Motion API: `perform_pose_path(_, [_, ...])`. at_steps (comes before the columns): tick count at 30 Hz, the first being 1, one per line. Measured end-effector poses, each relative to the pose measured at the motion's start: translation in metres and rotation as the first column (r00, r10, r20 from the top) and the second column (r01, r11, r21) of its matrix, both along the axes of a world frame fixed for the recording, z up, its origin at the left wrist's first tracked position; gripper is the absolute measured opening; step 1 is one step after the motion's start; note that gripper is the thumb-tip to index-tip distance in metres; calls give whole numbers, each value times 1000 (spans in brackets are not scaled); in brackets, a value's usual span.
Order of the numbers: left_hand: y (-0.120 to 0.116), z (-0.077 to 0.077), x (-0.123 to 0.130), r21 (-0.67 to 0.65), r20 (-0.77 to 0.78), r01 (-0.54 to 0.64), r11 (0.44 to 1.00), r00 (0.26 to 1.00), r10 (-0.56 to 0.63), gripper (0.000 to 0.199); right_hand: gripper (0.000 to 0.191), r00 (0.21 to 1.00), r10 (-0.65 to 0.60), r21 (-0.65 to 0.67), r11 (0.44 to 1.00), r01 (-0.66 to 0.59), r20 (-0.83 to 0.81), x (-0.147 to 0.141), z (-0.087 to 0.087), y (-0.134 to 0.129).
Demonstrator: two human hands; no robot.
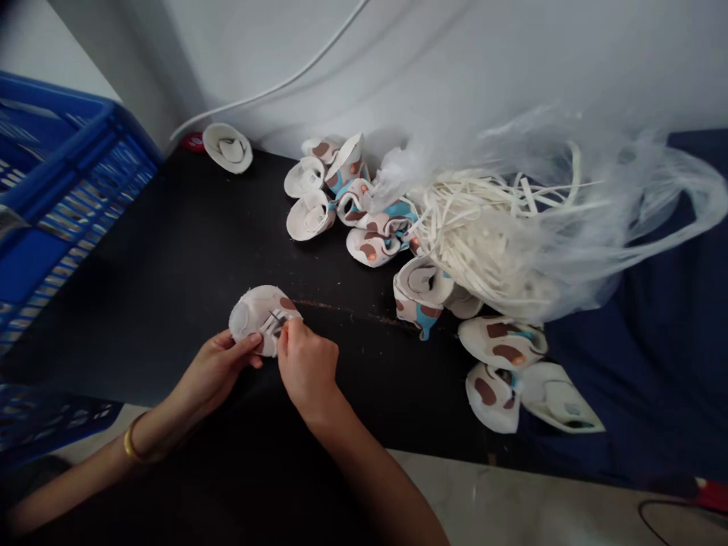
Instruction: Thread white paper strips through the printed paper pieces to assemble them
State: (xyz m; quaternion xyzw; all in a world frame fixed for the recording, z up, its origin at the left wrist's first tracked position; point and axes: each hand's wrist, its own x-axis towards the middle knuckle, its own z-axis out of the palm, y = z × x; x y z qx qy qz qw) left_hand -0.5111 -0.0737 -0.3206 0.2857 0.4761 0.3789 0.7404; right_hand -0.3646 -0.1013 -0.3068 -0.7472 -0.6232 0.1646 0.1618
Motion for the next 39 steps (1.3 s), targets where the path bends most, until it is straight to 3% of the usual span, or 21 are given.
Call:
perform_pose_path(5, [4, 0, 2, -109, 56, -66, 992, 996, 72, 25, 20, 1000, -25, -47, 999, 26, 16, -3, 4, 4])
perform_pose_path(8, [10, 1, -1, -208, 116, -43, 977, 991, 68, 19, 16, 978, -19, -50, 999, 9, -205, 4, 8, 3])
perform_pose_path(11, [18, 0, -8, -247, 147, 7, 969, 989, 31, 16, 24, 878, 32, 38, 999, -16, -477, 21, 19, 0])
perform_pose_path(14, [23, 0, -17, -267, 167, 63, 962, 986, -18, 16, 29, 847, 23, 165, 983, 76, -531, 44, 35, 4])
perform_pose_path(17, [24, 5, -22, -207, 149, 174, 963, 978, -145, 18, 28, 880, 45, 267, 959, 94, -474, 61, 48, 22])
perform_pose_path(19, [23, 13, -23, -29, 26, 345, 938, 938, -345, 17, 28, 866, 116, 271, 962, 23, -486, 67, 52, 41])
perform_pose_path(20, [22, 18, -23, 117, -104, 451, 885, 891, -441, 16, 28, 844, 166, 245, 969, -42, -511, 69, 52, 50])
perform_pose_path(21, [23, 22, -24, 279, -280, 546, 790, 833, -477, 14, 27, 812, 216, 201, 972, -124, -542, 69, 52, 58])
perform_pose_path(22, [23, 26, -25, 425, -474, 623, 656, 771, -425, 13, 26, 779, 263, 149, 965, -217, -569, 68, 52, 64])
perform_pose_path(24, [25, 30, -27, 589, -743, 702, 399, 665, -73, 21, 23, 738, 347, 73, 923, -377, -579, 65, 52, 70])
perform_pose_path(25, [26, 29, -29, 618, -780, 713, 333, 610, 141, 24, 22, 737, 383, 66, 905, -420, -556, 62, 52, 70])
perform_pose_path(26, [27, 26, -31, 624, -780, 715, 317, 542, 313, 26, 22, 751, 411, 81, 897, -434, -517, 60, 52, 68])
perform_pose_path(28, [27, 16, -33, 621, -764, 692, 369, 430, 481, 27, 30, 801, 433, 129, 899, -419, -413, 54, 50, 61])
perform_pose_path(30, [25, 5, -32, 624, -776, 646, 440, 446, 446, 31, 34, 858, 409, 157, 912, -378, -312, 47, 44, 50])
perform_pose_path(31, [24, 2, -32, 627, -779, 608, 487, 504, 374, 32, 33, 887, 384, 167, 921, -351, -257, 43, 40, 44])
perform_pose_path(33, [22, 0, -29, 574, -737, 495, 652, 659, 149, 34, 27, 932, 341, 184, 931, -315, -126, 35, 30, 33])
perform_pose_path(35, [22, 5, -26, 389, -556, 339, 857, 828, -75, 36, 27, 940, 341, 195, 922, -334, -1, 29, 21, 22])
perform_pose_path(36, [23, 9, -25, 263, -417, 264, 928, 898, -138, 38, 30, 928, 371, 186, 909, -372, 41, 26, 16, 18])
perform_pose_path(37, [25, 14, -25, 146, -268, 196, 970, 951, -152, 39, 34, 907, 417, 173, 890, -422, 65, 24, 13, 14])
perform_pose_path(39, [28, 20, -24, -21, -28, 72, 997, 997, -73, 35, 38, 855, 516, 147, 843, -518, 54, 20, 8, 9])
